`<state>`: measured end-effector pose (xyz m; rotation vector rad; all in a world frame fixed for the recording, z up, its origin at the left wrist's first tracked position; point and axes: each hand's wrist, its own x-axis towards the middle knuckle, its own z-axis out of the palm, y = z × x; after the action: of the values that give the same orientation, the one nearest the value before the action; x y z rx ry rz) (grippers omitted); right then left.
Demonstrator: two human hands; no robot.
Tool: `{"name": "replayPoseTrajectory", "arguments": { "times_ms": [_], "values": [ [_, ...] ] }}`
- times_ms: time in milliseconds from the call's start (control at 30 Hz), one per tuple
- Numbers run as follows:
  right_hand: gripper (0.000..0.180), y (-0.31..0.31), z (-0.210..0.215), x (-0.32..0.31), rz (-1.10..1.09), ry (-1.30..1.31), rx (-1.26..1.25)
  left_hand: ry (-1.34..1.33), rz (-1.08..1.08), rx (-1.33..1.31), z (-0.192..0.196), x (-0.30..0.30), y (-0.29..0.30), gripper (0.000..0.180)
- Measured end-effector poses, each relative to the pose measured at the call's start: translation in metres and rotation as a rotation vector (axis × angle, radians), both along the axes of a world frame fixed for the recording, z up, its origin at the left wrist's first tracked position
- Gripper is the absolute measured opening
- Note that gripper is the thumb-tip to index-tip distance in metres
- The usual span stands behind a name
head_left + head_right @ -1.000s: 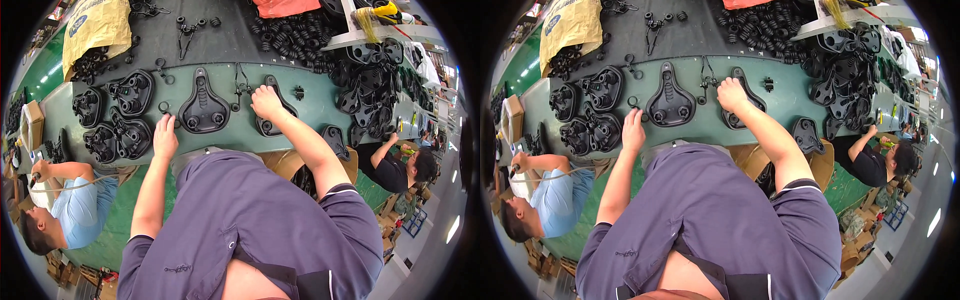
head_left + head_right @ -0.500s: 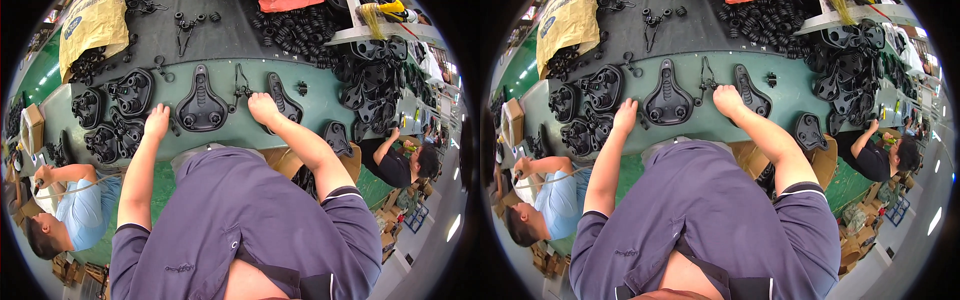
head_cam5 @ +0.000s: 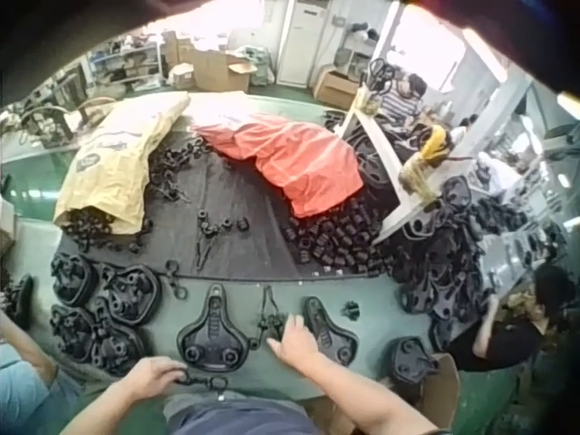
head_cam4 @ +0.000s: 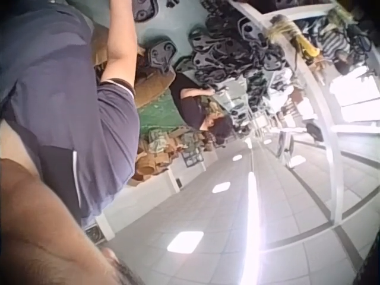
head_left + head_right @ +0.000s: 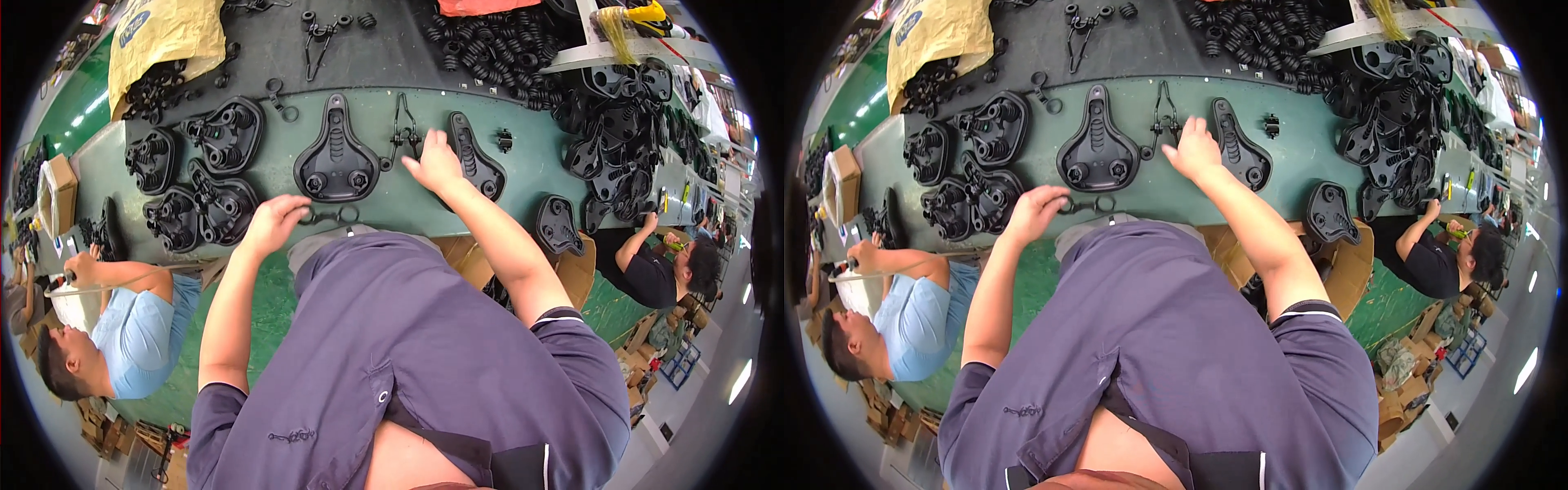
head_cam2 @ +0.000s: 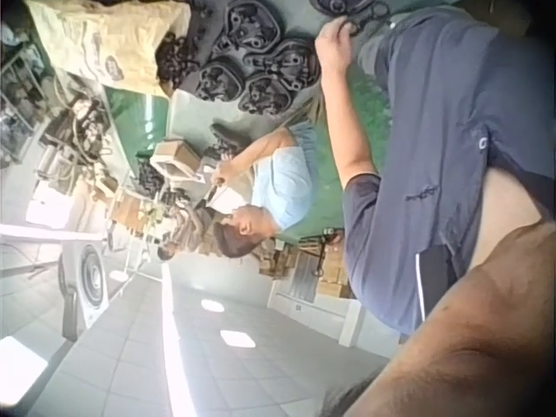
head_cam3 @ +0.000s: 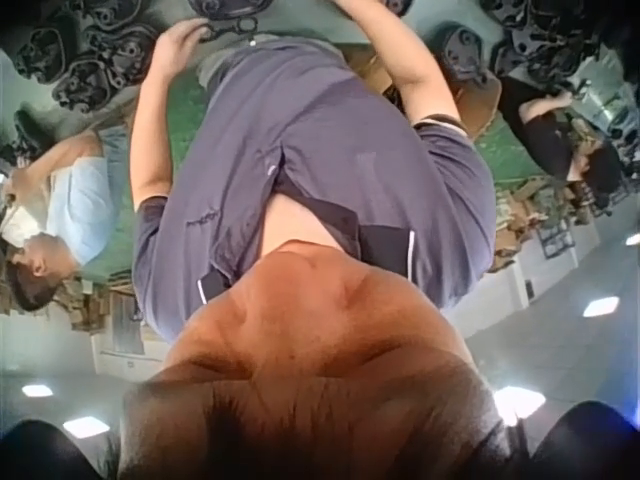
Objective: Assembling components into bicycle seats on a factory assembly line.
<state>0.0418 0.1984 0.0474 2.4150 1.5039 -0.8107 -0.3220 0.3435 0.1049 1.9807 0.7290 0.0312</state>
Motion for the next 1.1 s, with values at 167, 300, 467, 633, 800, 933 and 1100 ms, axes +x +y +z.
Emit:
{"name": "replayPoseTrajectory", "arguments": {
  "times_ms": [167,300,467,633,800,933,1100],
  "values": [
    [0.098,0.024,-0.016,-0.03,-0.24,0.08,0.338,-0.081,0.069,0.284,-0.028,0.044,0.006,0.022],
    [0.095,0.04,-0.016,-0.028,-0.375,0.136,0.155,0.123,-0.01,0.33,-0.045,0.056,0.016,0.022],
    [0.078,0.027,0.004,-0.028,-0.486,0.18,0.37,0.159,-0.049,0.312,-0.047,0.049,0.017,0.021],
    [0.037,0.031,0.039,-0.022,-0.904,1.085,0.358,0.031,0.032,0.295,-0.038,0.048,0.01,0.03],
    [0.043,0.07,0.067,-0.035,-1.142,1.442,0.249,0.092,0.014,0.048,-0.012,0.044,0.008,0.044],
    [0.045,0.115,0.054,-0.04,-1.214,1.394,0.201,0.017,-0.001,0.039,-0.034,0.046,0.01,0.052],
    [0.059,0.142,0.06,-0.064,-0.359,0.522,0.212,-0.019,0.064,-0.002,-0.046,0.046,0.006,0.047]
  ]
}}
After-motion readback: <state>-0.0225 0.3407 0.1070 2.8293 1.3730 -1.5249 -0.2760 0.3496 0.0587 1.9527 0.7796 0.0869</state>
